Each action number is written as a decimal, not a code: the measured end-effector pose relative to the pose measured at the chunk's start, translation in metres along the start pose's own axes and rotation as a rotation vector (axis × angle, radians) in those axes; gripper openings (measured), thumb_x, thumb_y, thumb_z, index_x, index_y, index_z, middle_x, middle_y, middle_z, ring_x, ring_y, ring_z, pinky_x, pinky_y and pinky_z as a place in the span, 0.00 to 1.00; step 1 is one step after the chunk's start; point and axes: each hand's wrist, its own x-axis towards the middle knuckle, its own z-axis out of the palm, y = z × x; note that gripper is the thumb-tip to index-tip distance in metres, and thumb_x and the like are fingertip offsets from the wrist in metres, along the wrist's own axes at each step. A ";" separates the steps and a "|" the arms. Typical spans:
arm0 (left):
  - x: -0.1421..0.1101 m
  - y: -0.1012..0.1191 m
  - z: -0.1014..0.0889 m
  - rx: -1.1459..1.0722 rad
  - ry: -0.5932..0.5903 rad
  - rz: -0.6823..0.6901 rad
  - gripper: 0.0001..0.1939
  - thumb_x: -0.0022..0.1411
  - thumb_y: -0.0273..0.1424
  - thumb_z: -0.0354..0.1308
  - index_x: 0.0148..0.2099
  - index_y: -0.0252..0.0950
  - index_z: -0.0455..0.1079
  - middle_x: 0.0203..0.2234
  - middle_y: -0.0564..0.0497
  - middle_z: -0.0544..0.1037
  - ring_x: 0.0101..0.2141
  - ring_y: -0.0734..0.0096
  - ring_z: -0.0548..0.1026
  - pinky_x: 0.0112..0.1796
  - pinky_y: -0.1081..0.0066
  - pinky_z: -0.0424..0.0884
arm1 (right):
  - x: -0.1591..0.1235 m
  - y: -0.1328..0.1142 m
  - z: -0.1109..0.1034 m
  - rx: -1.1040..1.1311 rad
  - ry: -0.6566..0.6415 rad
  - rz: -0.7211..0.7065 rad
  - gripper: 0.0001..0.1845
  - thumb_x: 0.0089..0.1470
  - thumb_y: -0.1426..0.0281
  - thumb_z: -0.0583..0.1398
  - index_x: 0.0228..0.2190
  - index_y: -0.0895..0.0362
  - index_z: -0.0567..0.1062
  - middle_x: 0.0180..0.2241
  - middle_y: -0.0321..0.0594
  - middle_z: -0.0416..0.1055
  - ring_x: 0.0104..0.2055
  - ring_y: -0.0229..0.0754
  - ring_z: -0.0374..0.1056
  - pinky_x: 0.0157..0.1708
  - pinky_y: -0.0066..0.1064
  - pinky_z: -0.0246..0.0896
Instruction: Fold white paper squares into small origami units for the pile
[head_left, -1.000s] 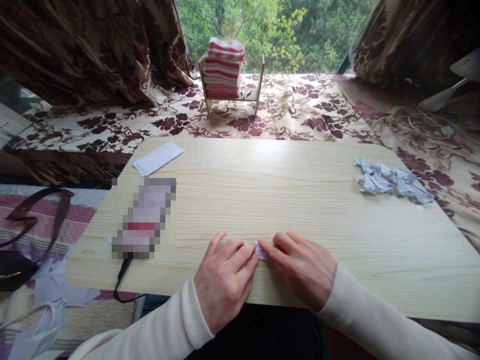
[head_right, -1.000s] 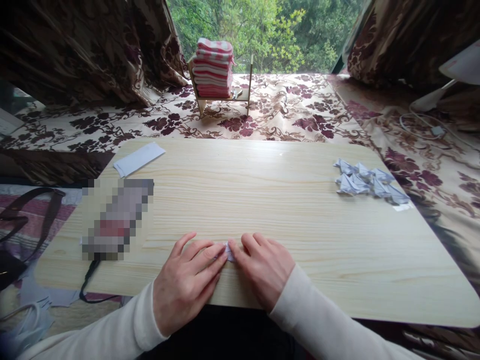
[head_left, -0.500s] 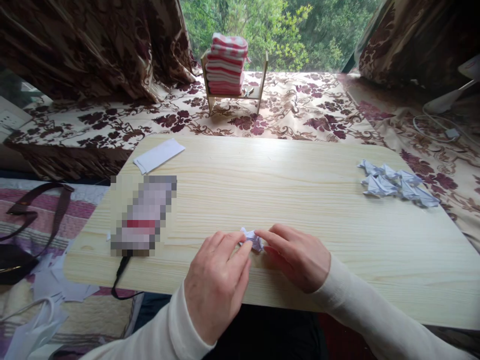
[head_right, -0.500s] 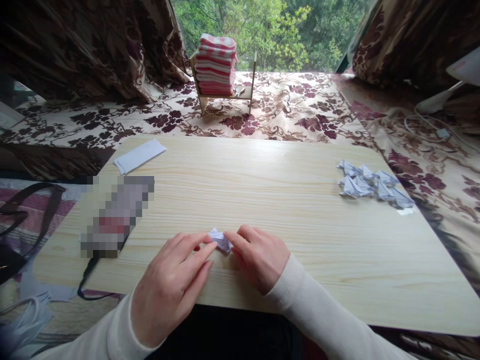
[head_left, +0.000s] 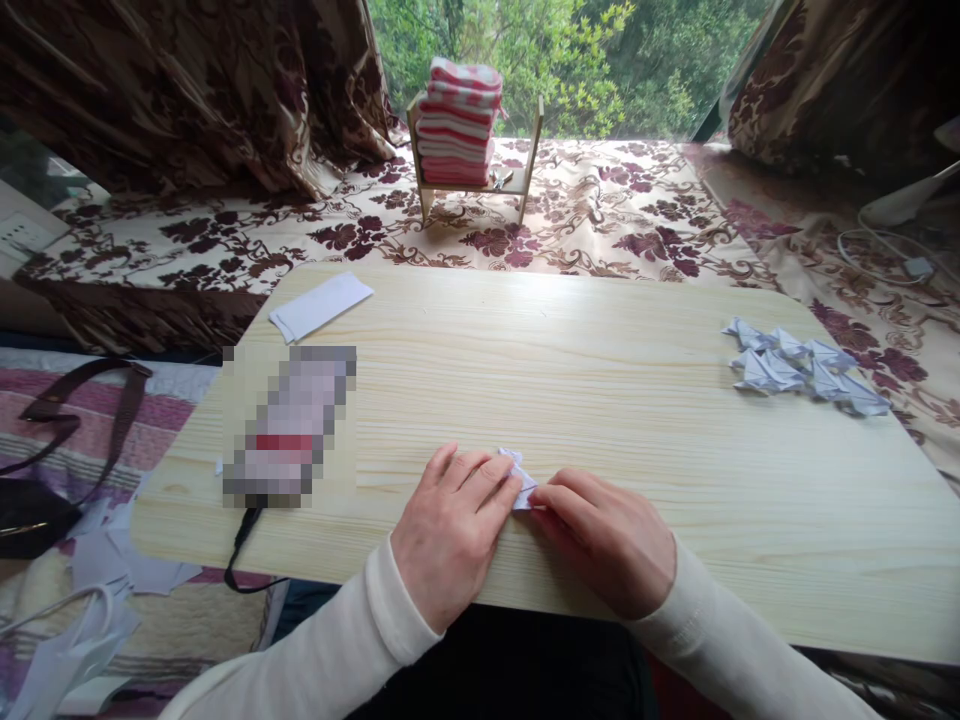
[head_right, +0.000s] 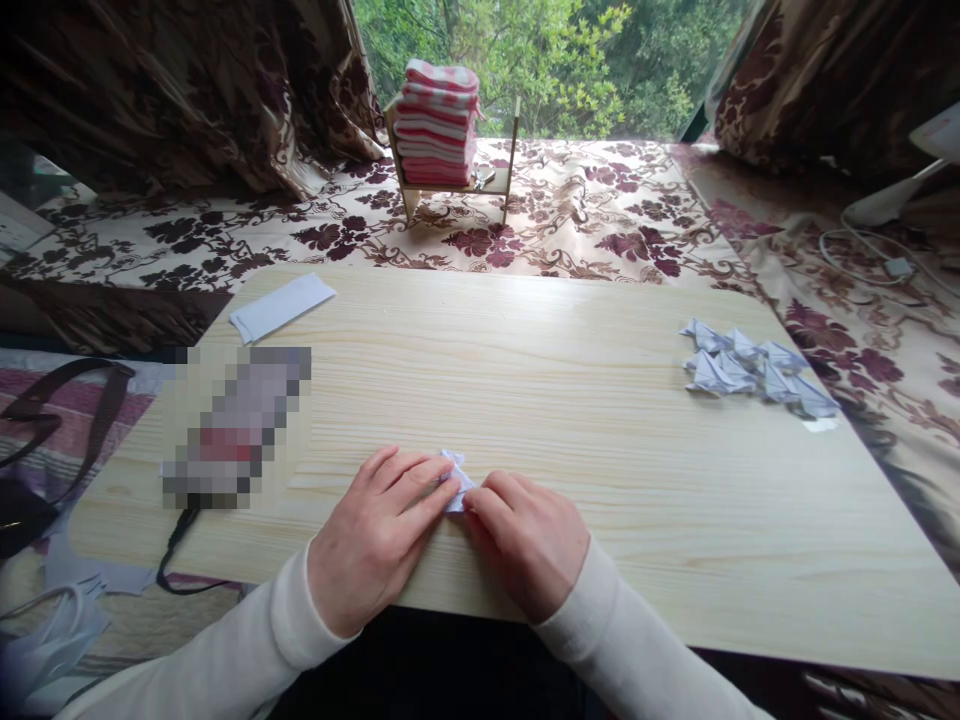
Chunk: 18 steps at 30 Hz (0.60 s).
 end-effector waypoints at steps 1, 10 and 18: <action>0.000 -0.001 0.000 0.002 -0.007 0.006 0.16 0.65 0.25 0.46 0.51 0.34 0.68 0.49 0.45 0.73 0.49 0.59 0.67 0.52 0.53 0.58 | 0.001 0.001 0.001 0.005 -0.001 -0.010 0.17 0.62 0.70 0.48 0.30 0.56 0.74 0.25 0.38 0.71 0.26 0.37 0.66 0.24 0.27 0.53; -0.002 -0.004 -0.003 0.024 -0.049 0.005 0.16 0.65 0.25 0.47 0.52 0.35 0.68 0.51 0.46 0.72 0.50 0.60 0.66 0.53 0.52 0.55 | 0.001 0.004 0.005 -0.010 0.008 -0.066 0.19 0.63 0.70 0.46 0.28 0.55 0.74 0.23 0.37 0.66 0.24 0.37 0.59 0.24 0.29 0.49; -0.007 -0.003 -0.001 -0.049 -0.031 -0.017 0.18 0.64 0.24 0.45 0.55 0.34 0.65 0.53 0.47 0.71 0.52 0.61 0.64 0.56 0.52 0.48 | 0.006 0.002 0.003 -0.041 -0.050 -0.045 0.20 0.63 0.71 0.45 0.25 0.57 0.71 0.22 0.37 0.65 0.22 0.37 0.60 0.23 0.29 0.48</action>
